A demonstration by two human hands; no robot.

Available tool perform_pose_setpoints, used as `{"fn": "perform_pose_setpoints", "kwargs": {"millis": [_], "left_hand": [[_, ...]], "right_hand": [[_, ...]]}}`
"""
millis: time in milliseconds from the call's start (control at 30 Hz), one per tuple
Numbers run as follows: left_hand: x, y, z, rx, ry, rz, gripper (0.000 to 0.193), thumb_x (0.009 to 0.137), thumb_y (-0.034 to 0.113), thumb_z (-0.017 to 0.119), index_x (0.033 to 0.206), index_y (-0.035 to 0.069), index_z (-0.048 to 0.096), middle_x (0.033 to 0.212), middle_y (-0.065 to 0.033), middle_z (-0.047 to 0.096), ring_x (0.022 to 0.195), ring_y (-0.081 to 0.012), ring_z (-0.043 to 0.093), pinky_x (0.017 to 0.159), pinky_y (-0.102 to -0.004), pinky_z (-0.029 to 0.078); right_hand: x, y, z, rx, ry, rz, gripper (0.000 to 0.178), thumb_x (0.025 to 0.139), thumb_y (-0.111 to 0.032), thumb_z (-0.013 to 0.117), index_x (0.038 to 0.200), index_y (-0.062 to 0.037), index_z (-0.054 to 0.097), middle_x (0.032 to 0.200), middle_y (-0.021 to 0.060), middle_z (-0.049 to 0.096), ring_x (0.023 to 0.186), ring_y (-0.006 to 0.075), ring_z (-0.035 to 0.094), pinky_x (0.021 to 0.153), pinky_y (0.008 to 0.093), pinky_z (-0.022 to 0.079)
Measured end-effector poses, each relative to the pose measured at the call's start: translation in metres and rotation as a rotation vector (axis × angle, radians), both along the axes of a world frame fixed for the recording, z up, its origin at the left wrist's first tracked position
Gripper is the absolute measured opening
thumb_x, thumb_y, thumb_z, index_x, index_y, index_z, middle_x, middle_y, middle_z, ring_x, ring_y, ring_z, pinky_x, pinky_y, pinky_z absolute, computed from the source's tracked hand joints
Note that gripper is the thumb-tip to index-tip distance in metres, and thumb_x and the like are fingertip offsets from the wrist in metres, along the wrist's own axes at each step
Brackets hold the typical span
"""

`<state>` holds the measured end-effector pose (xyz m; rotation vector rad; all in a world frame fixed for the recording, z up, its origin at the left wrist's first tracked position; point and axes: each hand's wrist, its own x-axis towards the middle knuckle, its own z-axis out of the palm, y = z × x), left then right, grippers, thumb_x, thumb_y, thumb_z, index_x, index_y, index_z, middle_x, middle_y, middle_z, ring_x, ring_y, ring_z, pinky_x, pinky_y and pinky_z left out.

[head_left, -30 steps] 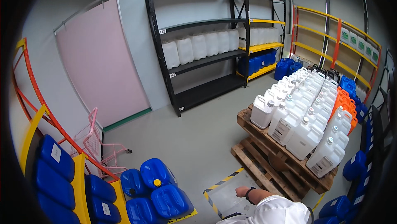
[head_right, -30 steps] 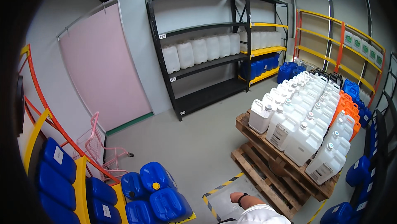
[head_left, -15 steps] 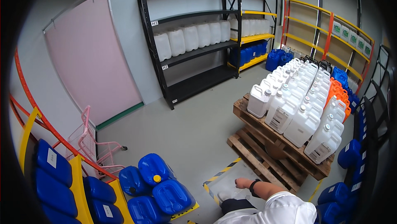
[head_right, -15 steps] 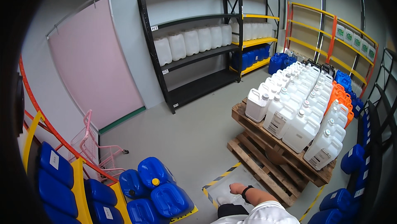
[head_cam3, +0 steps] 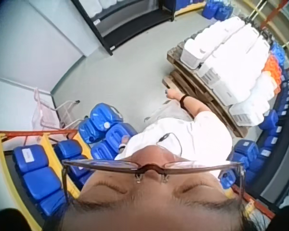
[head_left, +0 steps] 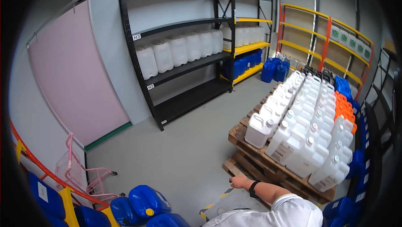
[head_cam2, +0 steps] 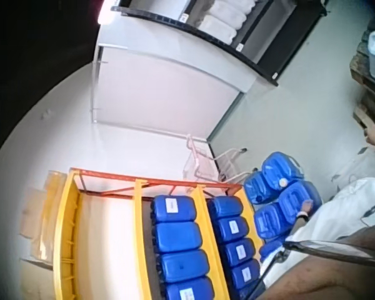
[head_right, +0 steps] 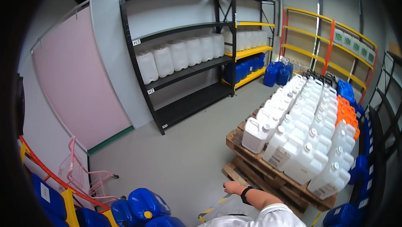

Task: The person repeatedly picks up blue and white plastic jerrycans from metal shelving units and places them on the floor. They handle the containers one at a time, moving them from different shelf levels to a designated area on the ground.

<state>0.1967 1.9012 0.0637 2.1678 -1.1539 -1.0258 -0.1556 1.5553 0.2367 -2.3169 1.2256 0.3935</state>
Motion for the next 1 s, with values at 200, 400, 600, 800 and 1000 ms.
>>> {"fn": "perform_pose_setpoints", "kwargs": {"millis": [200, 400, 600, 800, 1000], "left_hand": [[0.035, -0.121, 0.007, -0.031, -0.132, -0.009, 0.026, 0.082, 0.025, 0.048, 0.084, 0.005, 0.063, 0.081, -0.0186, 0.062, 0.073, -0.0349, 0.058, 0.065, -0.0406, 0.045], [0.103, -0.185, 0.008, 0.184, -0.059, 0.071, 0.028, 0.071, 0.028, 0.055, 0.083, 0.004, 0.065, 0.08, -0.0152, 0.064, 0.074, -0.0245, 0.063, 0.069, -0.0331, 0.049], [0.213, -0.249, -0.024, 0.288, -0.365, -0.516, 0.026, 0.081, 0.025, 0.048, 0.086, 0.005, 0.064, 0.087, -0.0168, 0.062, 0.082, -0.0333, 0.058, 0.074, -0.0405, 0.045], [0.299, -0.382, 0.017, 0.509, -0.345, -0.314, 0.039, 0.079, 0.037, 0.043, 0.092, 0.007, 0.064, 0.099, -0.0166, 0.059, 0.095, -0.0341, 0.054, 0.085, -0.0419, 0.041], [0.319, -0.604, 0.001, 0.254, -0.262, -0.377, 0.031, 0.074, 0.034, 0.051, 0.079, 0.006, 0.064, 0.074, -0.0117, 0.064, 0.073, -0.0255, 0.061, 0.069, -0.0341, 0.047]], "right_hand": [[0.04, -0.101, 0.001, -0.107, -0.115, 0.021, 0.029, 0.077, -0.027, 0.051, 0.1, -0.0089, 0.056, 0.089, 0.0132, 0.062, 0.085, 0.0292, 0.059, 0.074, 0.0386, 0.047], [0.121, -0.2, 0.003, -0.091, -0.172, 0.001, 0.028, 0.076, -0.025, 0.05, 0.1, -0.0102, 0.057, 0.088, 0.0134, 0.062, 0.084, 0.0308, 0.059, 0.074, 0.0407, 0.047], [0.159, -0.295, -0.014, -0.126, -0.166, -0.16, 0.029, 0.075, -0.026, 0.052, 0.098, -0.0115, 0.058, 0.086, 0.0107, 0.063, 0.085, 0.0286, 0.059, 0.075, 0.0388, 0.047], [0.194, -0.357, -0.016, -0.065, -0.165, -0.305, 0.028, 0.074, -0.025, 0.053, 0.097, -0.0101, 0.059, 0.084, 0.0089, 0.064, 0.082, 0.0272, 0.06, 0.074, 0.0372, 0.048], [0.163, -0.438, -0.027, -0.07, -0.137, -0.495, 0.029, 0.073, -0.024, 0.053, 0.097, -0.01, 0.058, 0.083, 0.0087, 0.064, 0.081, 0.0271, 0.06, 0.074, 0.0365, 0.048]]}}
